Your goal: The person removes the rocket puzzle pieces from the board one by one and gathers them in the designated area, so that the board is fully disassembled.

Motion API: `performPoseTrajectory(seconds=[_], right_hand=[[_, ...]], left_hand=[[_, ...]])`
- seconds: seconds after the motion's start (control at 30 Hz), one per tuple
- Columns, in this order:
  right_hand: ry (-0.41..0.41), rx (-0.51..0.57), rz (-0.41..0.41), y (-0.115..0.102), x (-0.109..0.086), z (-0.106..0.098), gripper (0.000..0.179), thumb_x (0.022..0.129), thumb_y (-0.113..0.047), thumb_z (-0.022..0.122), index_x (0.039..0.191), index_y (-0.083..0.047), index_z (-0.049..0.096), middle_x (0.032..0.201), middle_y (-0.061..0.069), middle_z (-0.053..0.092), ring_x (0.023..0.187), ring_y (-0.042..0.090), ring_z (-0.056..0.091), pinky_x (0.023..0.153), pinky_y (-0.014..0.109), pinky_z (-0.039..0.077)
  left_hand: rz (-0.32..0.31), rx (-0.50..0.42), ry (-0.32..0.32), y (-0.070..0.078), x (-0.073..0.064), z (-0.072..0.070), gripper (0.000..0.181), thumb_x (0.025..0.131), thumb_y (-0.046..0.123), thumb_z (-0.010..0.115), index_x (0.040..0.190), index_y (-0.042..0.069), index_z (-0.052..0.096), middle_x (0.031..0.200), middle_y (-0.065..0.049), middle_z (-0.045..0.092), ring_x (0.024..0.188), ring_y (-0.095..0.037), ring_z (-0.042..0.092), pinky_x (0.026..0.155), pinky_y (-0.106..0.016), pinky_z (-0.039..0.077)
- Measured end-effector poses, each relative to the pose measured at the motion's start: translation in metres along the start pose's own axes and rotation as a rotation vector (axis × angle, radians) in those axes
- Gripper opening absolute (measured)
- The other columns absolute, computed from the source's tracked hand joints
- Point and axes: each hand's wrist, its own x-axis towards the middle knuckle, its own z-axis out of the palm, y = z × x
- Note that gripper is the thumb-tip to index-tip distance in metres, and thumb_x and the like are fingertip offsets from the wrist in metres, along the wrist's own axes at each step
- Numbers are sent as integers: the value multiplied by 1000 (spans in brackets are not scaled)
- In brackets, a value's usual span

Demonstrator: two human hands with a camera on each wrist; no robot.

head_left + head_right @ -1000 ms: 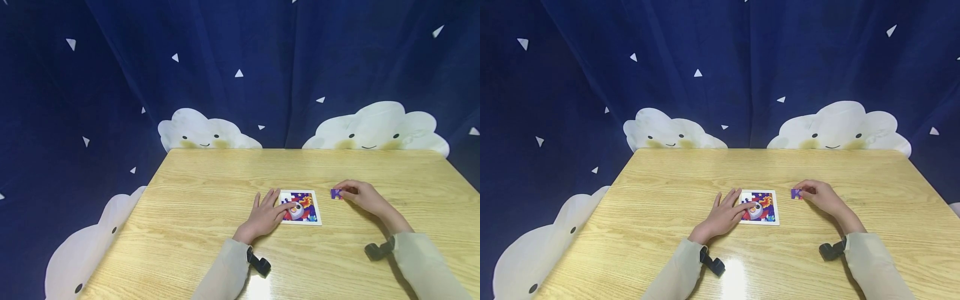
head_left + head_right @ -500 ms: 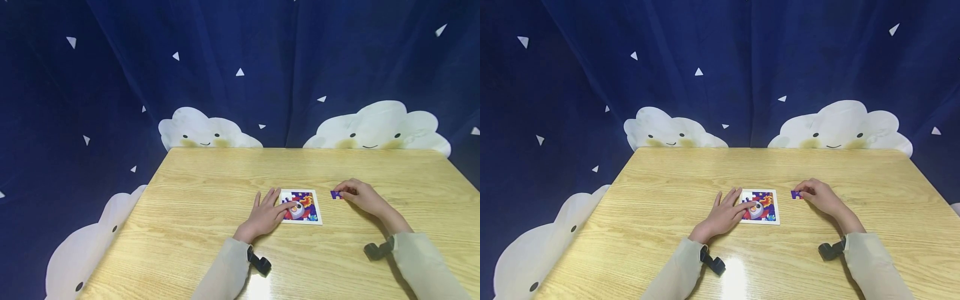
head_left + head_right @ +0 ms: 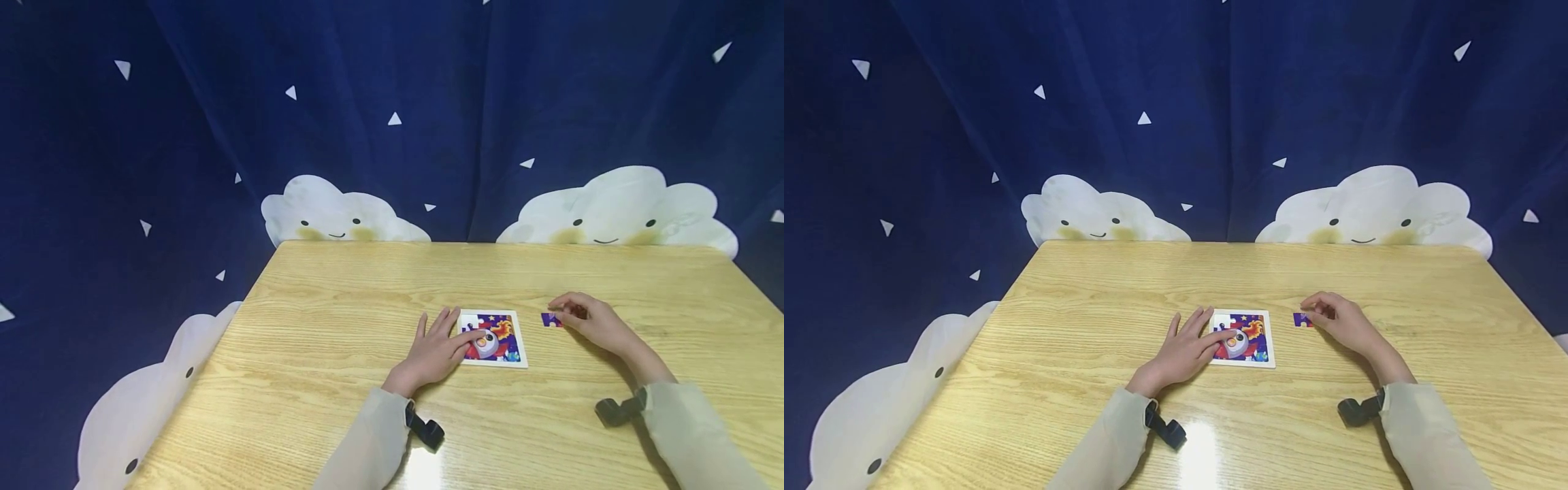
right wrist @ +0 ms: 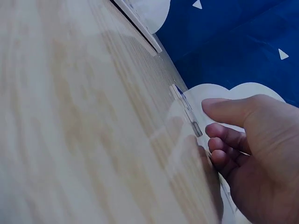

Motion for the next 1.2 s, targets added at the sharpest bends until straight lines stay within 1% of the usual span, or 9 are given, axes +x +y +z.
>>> performPoseTrajectory(seconds=[0.17, 0.33, 0.57, 0.7, 1.0, 1.2], right_hand=[[43, 21, -7, -4, 0, 5, 21, 93, -16, 67, 112, -7, 67, 85, 2, 62, 74, 0, 52, 67, 18, 45], [42, 35, -13, -12, 4, 11, 23, 92, -16, 68, 112, -6, 67, 86, 4, 65, 75, -1, 54, 68, 17, 47], [20, 84, -31, -27, 11, 23, 23, 91, -18, 70, 111, -7, 69, 86, 4, 64, 74, 2, 53, 65, 17, 47], [0, 114, -46, -34, 16, 30, 22, 90, -16, 70, 110, -7, 69, 86, 4, 64, 73, 2, 53, 65, 18, 47], [-67, 164, -48, -42, 26, 44, 24, 90, -20, 70, 111, -7, 69, 87, 4, 65, 75, 5, 54, 67, 18, 46], [-89, 164, -49, -49, 31, 51, 26, 91, -24, 70, 112, -9, 69, 87, 3, 64, 76, 7, 53, 66, 18, 45]], left_hand=[[-10, -25, -7, 1, 0, 0, 41, 107, 38, 31, 146, 48, 38, 166, -6, 14, 155, -27, 11, 122, -60, 7], [-3, -3, -7, 2, 0, -1, 41, 107, 38, 31, 146, 48, 38, 166, -7, 14, 155, -28, 12, 122, -60, 8], [0, 5, 0, 1, 0, -1, 41, 107, 38, 32, 146, 48, 38, 166, -7, 15, 155, -28, 13, 122, -60, 8], [-1, 10, 1, 0, 0, 2, 41, 107, 39, 31, 146, 50, 37, 166, -7, 15, 154, -28, 13, 122, -60, 9], [-13, 9, -15, 1, 2, 2, 41, 107, 39, 29, 146, 50, 36, 166, -6, 15, 155, -27, 12, 122, -60, 8], [-17, 11, -18, 1, 1, 1, 41, 107, 40, 29, 147, 50, 35, 166, -5, 15, 155, -26, 11, 122, -60, 9]])
